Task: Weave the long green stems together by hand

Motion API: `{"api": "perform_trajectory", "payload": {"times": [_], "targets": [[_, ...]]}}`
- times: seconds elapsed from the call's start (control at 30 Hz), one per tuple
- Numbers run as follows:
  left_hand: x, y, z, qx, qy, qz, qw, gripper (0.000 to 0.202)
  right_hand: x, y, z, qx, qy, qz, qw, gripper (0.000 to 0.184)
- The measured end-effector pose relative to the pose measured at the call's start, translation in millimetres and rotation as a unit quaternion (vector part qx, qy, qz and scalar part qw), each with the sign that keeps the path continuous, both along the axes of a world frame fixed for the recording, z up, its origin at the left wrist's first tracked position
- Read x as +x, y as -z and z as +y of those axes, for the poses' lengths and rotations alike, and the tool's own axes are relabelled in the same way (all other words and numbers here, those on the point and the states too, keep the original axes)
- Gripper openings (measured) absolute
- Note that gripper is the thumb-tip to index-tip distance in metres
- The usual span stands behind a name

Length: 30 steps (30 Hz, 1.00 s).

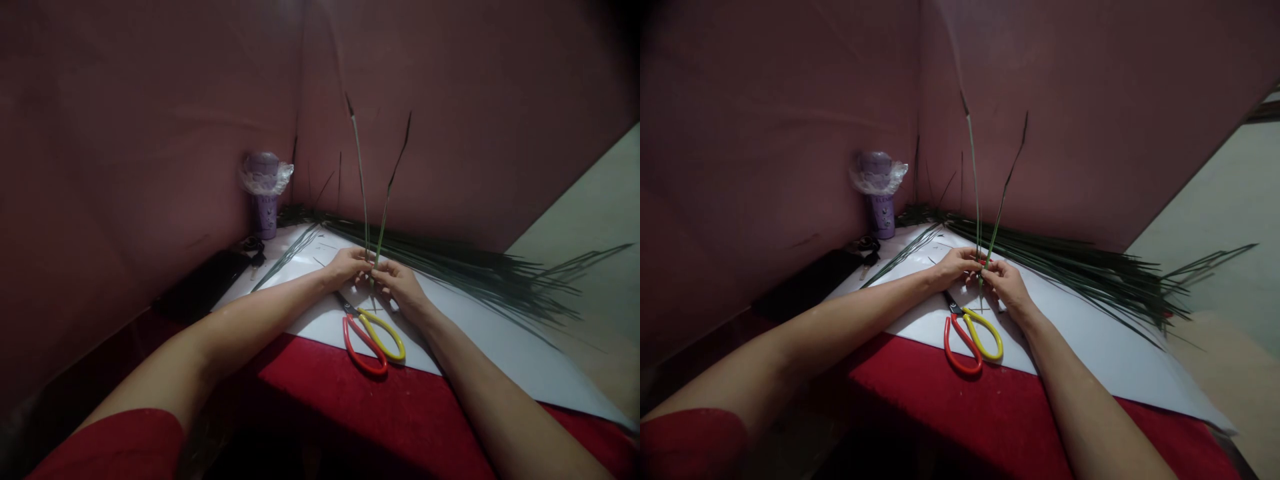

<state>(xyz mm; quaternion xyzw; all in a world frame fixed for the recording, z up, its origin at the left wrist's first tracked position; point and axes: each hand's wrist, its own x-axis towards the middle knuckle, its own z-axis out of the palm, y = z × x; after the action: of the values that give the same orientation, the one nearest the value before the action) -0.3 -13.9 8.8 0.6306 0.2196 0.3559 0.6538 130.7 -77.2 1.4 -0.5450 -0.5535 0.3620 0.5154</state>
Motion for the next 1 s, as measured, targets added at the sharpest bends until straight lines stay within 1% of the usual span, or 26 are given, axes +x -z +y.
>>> {"api": "perform_trajectory", "payload": {"times": [0.23, 0.47, 0.67, 1.0], "targets": [[1, 3.0, 3, 0.025, -0.004, 0.016, 1.000, 0.010, -1, 0.1, 1, 0.010, -0.007, -0.013, 1.000, 0.027], [1, 3.7, 4, 0.027, -0.009, 0.023, 0.999, 0.008, -1, 1.1, 3, 0.019, 0.002, -0.063, 0.998, 0.026], [3, 10.0, 9, 0.040, -0.004, 0.028, 0.999, 0.008, 0, 2.6, 6, 0.033, 0.019, -0.104, 0.994, 0.024], [4, 9.5, 9, 0.049, -0.004, 0.042, 0.998, 0.005, 5, 6.2, 8, 0.035, 0.006, -0.095, 0.995, 0.024]]}}
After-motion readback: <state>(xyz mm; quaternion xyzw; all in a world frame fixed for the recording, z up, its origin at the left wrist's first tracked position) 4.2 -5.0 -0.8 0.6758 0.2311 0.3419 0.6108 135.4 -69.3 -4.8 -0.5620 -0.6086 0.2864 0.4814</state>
